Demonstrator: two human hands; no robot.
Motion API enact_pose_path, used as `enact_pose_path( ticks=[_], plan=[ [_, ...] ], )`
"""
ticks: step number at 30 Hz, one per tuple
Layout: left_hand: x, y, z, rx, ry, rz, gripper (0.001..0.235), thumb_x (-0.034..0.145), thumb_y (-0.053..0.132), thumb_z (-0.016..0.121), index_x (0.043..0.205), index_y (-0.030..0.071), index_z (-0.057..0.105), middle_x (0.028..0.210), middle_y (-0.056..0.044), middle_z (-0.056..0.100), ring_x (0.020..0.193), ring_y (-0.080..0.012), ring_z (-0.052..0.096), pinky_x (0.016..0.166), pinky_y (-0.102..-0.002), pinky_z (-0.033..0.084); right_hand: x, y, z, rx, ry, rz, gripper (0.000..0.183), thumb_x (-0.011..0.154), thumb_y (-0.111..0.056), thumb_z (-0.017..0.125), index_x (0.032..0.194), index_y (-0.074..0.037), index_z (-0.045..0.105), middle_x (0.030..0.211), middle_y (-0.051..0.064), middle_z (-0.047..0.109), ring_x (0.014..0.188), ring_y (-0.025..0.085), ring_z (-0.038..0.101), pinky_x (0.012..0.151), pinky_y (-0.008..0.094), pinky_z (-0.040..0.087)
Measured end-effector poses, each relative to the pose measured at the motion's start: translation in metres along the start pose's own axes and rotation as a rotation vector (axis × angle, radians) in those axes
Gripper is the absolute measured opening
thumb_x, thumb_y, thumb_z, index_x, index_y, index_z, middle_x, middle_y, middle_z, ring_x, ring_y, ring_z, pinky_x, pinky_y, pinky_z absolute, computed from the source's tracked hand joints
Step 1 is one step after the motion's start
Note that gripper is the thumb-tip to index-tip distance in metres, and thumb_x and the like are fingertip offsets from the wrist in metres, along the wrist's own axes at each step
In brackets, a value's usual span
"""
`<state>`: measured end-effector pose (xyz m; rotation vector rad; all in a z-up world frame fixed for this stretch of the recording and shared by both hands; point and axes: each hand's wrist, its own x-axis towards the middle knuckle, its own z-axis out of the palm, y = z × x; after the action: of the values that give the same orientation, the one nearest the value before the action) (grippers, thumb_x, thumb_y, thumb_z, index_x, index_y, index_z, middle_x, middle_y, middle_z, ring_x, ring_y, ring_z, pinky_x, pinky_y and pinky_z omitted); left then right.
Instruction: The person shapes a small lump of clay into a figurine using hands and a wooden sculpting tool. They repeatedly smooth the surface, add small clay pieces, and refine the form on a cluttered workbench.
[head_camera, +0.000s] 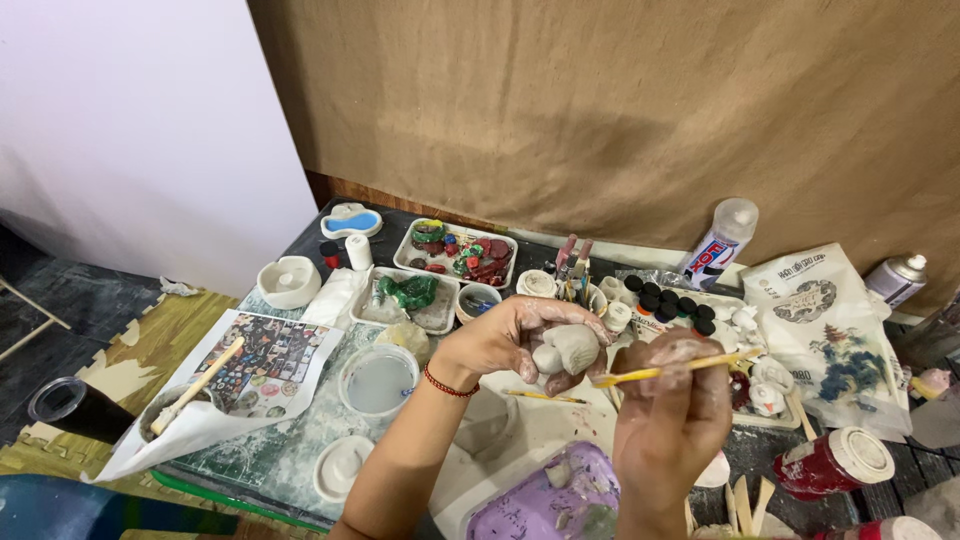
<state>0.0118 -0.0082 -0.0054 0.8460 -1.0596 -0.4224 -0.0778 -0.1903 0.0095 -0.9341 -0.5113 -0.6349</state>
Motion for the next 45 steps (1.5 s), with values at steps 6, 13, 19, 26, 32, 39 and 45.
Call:
enact_pose_path(
  ticks=[6, 13, 19, 26, 32, 39, 45],
  plan=[
    [0.002, 0.009, 0.009, -0.179, -0.055, -0.084, 0.082, 0.075, 0.030, 0.096, 0.140, -0.006, 0.059, 0.110, -0.020, 0.074, 0.073, -0.0149, 0.062, 0.070, -0.027, 0.051, 0.011, 0.001, -0.002, -0.002, -0.035, 0.023, 0.012, 0.113, -0.012, 0.060, 0.108, -0.002, 0.055, 0.092, 0.004, 0.051, 0.080, 0.008, 0.044, 0.070, 0.023, 0.039],
    [-0.005, 0.008, 0.004, -0.037, -0.028, -0.109, 0.074, 0.073, 0.012, 0.095, 0.136, -0.006, 0.060, 0.126, -0.013, 0.070, 0.096, -0.0180, 0.068, 0.083, -0.030, 0.057, 0.004, -0.005, 0.001, -0.097, -0.035, 0.086, 0.012, 0.105, -0.015, 0.059, 0.109, -0.004, 0.056, 0.096, 0.003, 0.056, 0.077, 0.008, 0.047, 0.064, 0.024, 0.042],
    [-0.006, 0.002, -0.004, 0.063, -0.020, -0.127, 0.073, 0.078, 0.002, 0.091, 0.143, -0.005, 0.060, 0.135, -0.011, 0.068, 0.121, -0.0158, 0.065, 0.109, -0.030, 0.053, 0.013, -0.008, -0.003, -0.045, 0.041, 0.071, 0.007, 0.111, -0.011, 0.056, 0.112, -0.004, 0.056, 0.093, 0.002, 0.051, 0.081, 0.008, 0.044, 0.071, 0.024, 0.041],
    [-0.011, 0.000, -0.004, 0.048, -0.028, -0.228, 0.081, 0.071, -0.001, 0.092, 0.145, -0.004, 0.059, 0.136, -0.011, 0.068, 0.122, -0.0171, 0.066, 0.106, -0.034, 0.055, 0.013, -0.011, 0.001, -0.087, -0.049, 0.156, 0.006, 0.110, -0.010, 0.054, 0.108, -0.004, 0.055, 0.093, 0.003, 0.051, 0.080, 0.009, 0.045, 0.070, 0.025, 0.040],
    [-0.010, 0.008, -0.001, 0.034, -0.085, -0.218, 0.078, 0.071, -0.001, 0.092, 0.141, -0.005, 0.060, 0.137, -0.010, 0.068, 0.121, -0.0169, 0.066, 0.104, -0.033, 0.055, 0.010, -0.016, -0.006, 0.118, -0.077, 0.127, 0.008, 0.112, -0.011, 0.054, 0.114, -0.004, 0.057, 0.095, 0.005, 0.053, 0.080, 0.008, 0.044, 0.072, 0.026, 0.040],
    [-0.009, 0.010, -0.001, 0.079, -0.009, -0.145, 0.081, 0.067, 0.013, 0.097, 0.138, -0.008, 0.064, 0.133, -0.014, 0.068, 0.119, -0.0204, 0.066, 0.111, -0.036, 0.052, 0.011, -0.014, -0.004, 0.019, -0.108, 0.130, 0.007, 0.113, -0.010, 0.056, 0.110, -0.003, 0.054, 0.095, 0.003, 0.050, 0.077, 0.009, 0.043, 0.067, 0.027, 0.041],
    [-0.013, 0.004, -0.008, 0.044, -0.051, -0.113, 0.080, 0.069, 0.016, 0.097, 0.138, -0.005, 0.064, 0.134, -0.012, 0.068, 0.125, -0.0190, 0.064, 0.113, -0.033, 0.050, -0.003, -0.016, -0.001, -0.031, -0.122, 0.154, 0.008, 0.107, -0.009, 0.054, 0.114, -0.004, 0.055, 0.097, 0.004, 0.053, 0.079, 0.009, 0.044, 0.068, 0.024, 0.038]
  ],
)
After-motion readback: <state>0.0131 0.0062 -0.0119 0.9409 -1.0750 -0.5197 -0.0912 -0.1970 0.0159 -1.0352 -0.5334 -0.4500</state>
